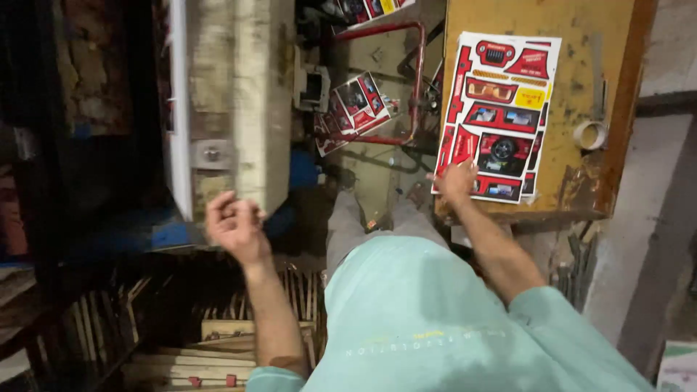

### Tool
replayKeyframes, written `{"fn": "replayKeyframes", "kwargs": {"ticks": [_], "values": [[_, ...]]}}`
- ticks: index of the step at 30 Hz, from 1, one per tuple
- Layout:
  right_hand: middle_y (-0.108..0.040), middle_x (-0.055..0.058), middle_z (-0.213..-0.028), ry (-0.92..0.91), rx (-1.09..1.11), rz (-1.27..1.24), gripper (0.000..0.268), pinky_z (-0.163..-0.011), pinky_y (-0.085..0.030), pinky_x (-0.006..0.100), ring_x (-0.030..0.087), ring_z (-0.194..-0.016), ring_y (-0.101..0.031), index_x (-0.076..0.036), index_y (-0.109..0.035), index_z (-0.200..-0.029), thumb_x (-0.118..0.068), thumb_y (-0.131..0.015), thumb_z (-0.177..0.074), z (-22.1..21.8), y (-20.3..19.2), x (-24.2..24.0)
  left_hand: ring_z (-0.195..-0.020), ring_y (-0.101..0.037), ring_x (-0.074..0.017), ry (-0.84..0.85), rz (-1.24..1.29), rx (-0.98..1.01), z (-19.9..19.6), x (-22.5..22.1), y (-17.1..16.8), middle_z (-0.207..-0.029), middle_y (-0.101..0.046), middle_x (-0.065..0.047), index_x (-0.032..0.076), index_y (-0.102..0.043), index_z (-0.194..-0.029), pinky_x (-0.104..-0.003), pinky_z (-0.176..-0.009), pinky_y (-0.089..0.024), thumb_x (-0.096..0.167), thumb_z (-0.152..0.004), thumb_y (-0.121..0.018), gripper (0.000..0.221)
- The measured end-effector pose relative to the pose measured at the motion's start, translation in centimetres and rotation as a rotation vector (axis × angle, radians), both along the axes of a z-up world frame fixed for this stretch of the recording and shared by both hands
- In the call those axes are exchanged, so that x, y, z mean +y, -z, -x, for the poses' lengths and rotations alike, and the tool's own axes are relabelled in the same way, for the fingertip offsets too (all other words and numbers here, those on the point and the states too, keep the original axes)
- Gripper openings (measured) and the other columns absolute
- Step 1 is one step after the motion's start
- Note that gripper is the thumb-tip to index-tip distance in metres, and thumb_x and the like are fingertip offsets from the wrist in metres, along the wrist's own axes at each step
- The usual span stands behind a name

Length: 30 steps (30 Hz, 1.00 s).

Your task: Manually loading and aligning sticker sheets for a printing or pressing task.

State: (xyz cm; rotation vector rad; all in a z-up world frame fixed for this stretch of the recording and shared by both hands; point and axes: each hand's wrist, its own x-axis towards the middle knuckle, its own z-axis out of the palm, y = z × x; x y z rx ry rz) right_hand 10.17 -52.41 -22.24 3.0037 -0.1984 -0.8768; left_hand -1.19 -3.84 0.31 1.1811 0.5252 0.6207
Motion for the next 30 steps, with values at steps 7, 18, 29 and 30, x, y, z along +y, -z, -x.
{"fn": "replayKeyframes", "kwargs": {"ticks": [7,18,29,30], "values": [[-0.079,0.01,-0.086,-0.108,0.062,-0.062,0.039,-0.118,-0.038,0.056,0.032,-0.1,-0.073,-0.013,-0.079,-0.081,-0.052,-0.073,-0.086,-0.6,3.2,-3.7,-0.073,-0.069,-0.0118,0.563,-0.01,0.306,-3.4,-19.0,13.9,-0.089,-0.075,-0.006,0.001,-0.065,-0.118,-0.024,-0.063,-0.054,0.002,-0.09,-0.075,0.029],[-0.074,0.017,-0.071,-0.024,-0.34,-0.637,0.013,-0.093,-0.056,0.042,0.032,-0.073,-0.073,-0.01,-0.081,-0.066,-0.02,-0.087,-0.071,-0.2,5.6,-7.6,-0.074,-0.073,-0.0172,0.748,-0.398,0.697,-4.9,-40.6,32.0,-0.081,-0.077,-0.008,0.006,-0.07,-0.108,-0.035,-0.071,-0.059,0.022,-0.067,-0.092,0.05],[-0.076,0.011,-0.106,0.233,-0.098,-1.241,0.029,-0.087,-0.055,0.034,0.017,-0.1,-0.069,-0.007,-0.077,-0.111,-0.029,-0.07,-0.093,-0.9,8.5,-15.6,-0.077,-0.074,-0.0214,0.721,-0.588,0.704,-6.4,-45.9,24.8,-0.089,-0.078,-0.012,0.005,-0.073,-0.11,-0.038,-0.075,-0.059,0.038,-0.062,-0.097,0.063],[-0.076,0.007,-0.119,0.36,-0.065,-1.404,0.034,-0.093,-0.053,0.032,0.013,-0.105,-0.067,-0.006,-0.073,-0.128,-0.023,-0.061,-0.101,-1.6,10.3,-17.5,-0.078,-0.075,-0.0217,0.639,-0.464,0.669,-7.6,-46.8,25.9,-0.091,-0.08,-0.012,0.005,-0.077,-0.108,-0.039,-0.076,-0.06,0.037,-0.068,-0.093,0.054]]}}
